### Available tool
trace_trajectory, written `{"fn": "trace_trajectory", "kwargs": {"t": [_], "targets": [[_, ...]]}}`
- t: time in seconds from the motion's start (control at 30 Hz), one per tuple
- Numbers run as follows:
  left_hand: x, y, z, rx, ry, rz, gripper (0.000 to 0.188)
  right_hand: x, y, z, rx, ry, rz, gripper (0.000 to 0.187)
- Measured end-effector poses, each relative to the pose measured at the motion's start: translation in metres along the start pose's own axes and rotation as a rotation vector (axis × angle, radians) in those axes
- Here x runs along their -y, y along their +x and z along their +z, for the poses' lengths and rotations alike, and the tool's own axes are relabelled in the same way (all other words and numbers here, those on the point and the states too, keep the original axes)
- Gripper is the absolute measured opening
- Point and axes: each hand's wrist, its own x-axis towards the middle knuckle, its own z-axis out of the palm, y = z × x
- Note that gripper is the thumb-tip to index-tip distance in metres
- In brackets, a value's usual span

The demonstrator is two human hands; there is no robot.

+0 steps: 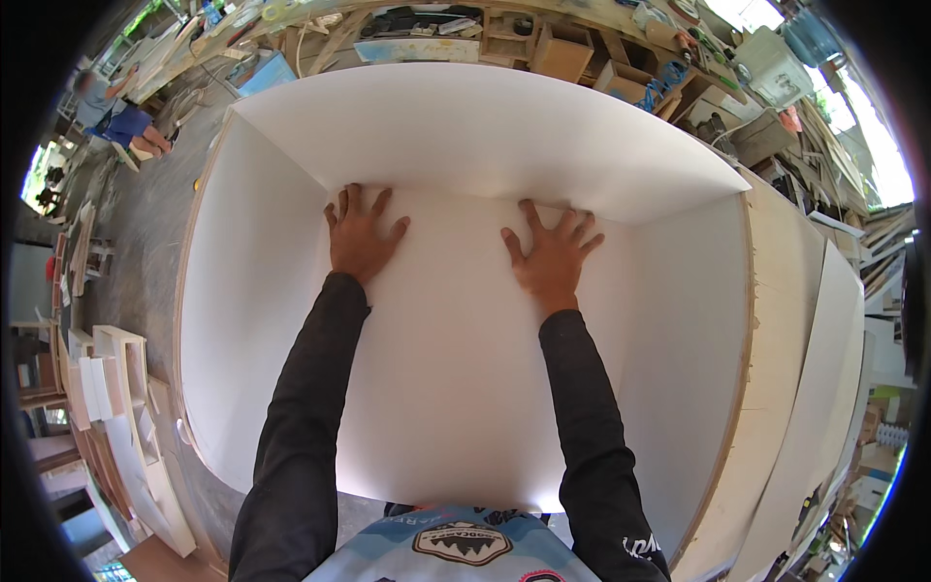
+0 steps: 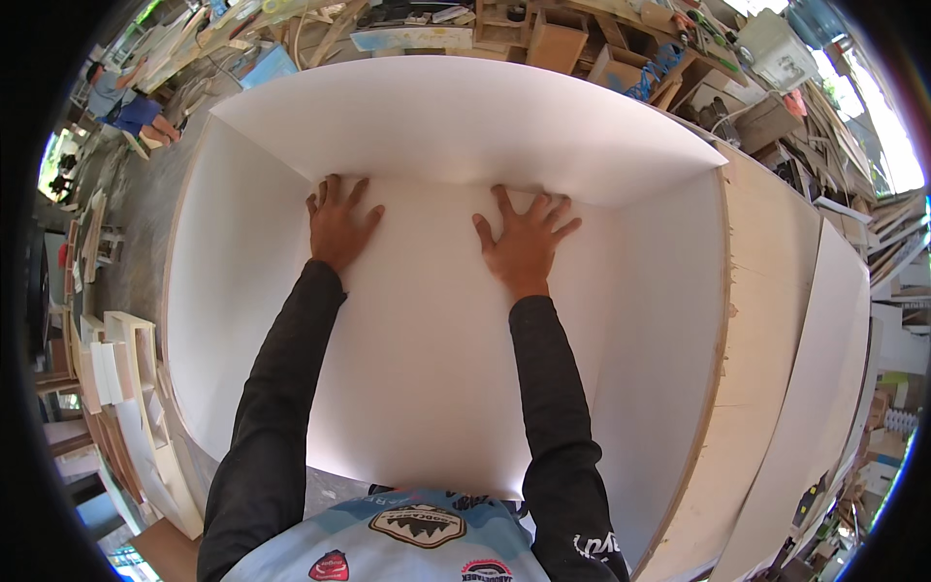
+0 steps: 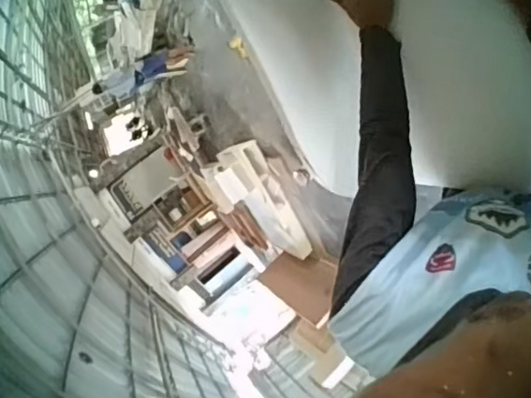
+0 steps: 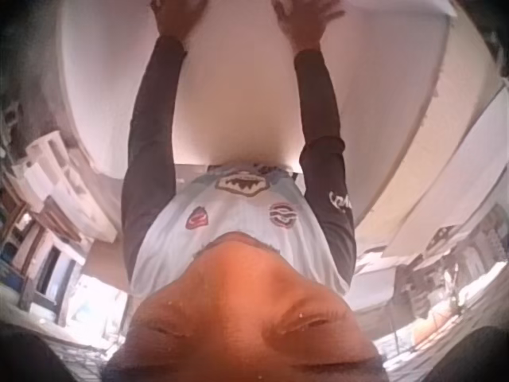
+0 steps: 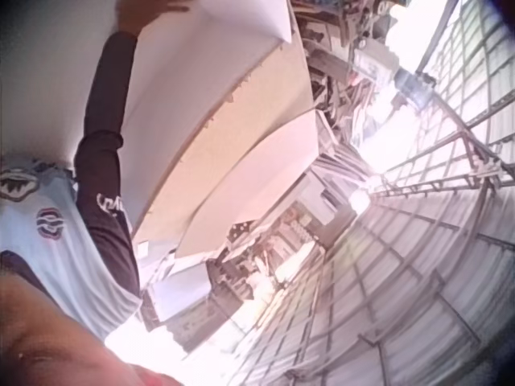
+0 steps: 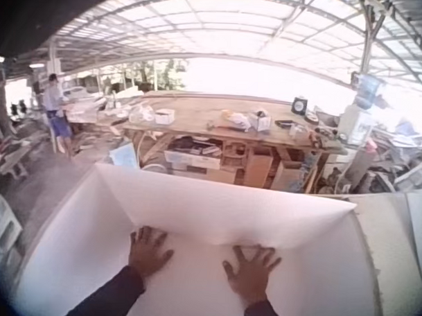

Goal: The person fits a white panel into a wooden cabinet frame, removes it to trim the edge using a power router, and then re-inserts the panel into the frame.

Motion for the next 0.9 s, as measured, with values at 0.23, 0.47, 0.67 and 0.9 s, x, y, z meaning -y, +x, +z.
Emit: {"fn": "trace_trajectory", "kwargs": {"t": [0.23, 0.47, 0.67, 0.9], "targets": [[0.004, -0.010, -0.002, -0.151, -0.011, 0.085, 0.088, -0.011, -0.002, 0.010, -0.088, 0.079, -0.036, 0.061], [-0.010, -0.009, -0.021, -0.060, -0.052, 0.046, 0.090, -0.045, -0.016, -0.002, -0.039, 0.149, -0.046, 0.070], [-0.009, -0.012, -0.018, -0.091, -0.029, 0.066, 0.089, -0.071, -0.045, -0.010, -0.084, 0.106, 0.071, 0.076], [0.004, -0.014, -0.006, -0.114, -0.024, 0.110, 0.086, -0.074, -0.030, -0.006, -0.030, 0.021, 0.050, 0.080]]}}
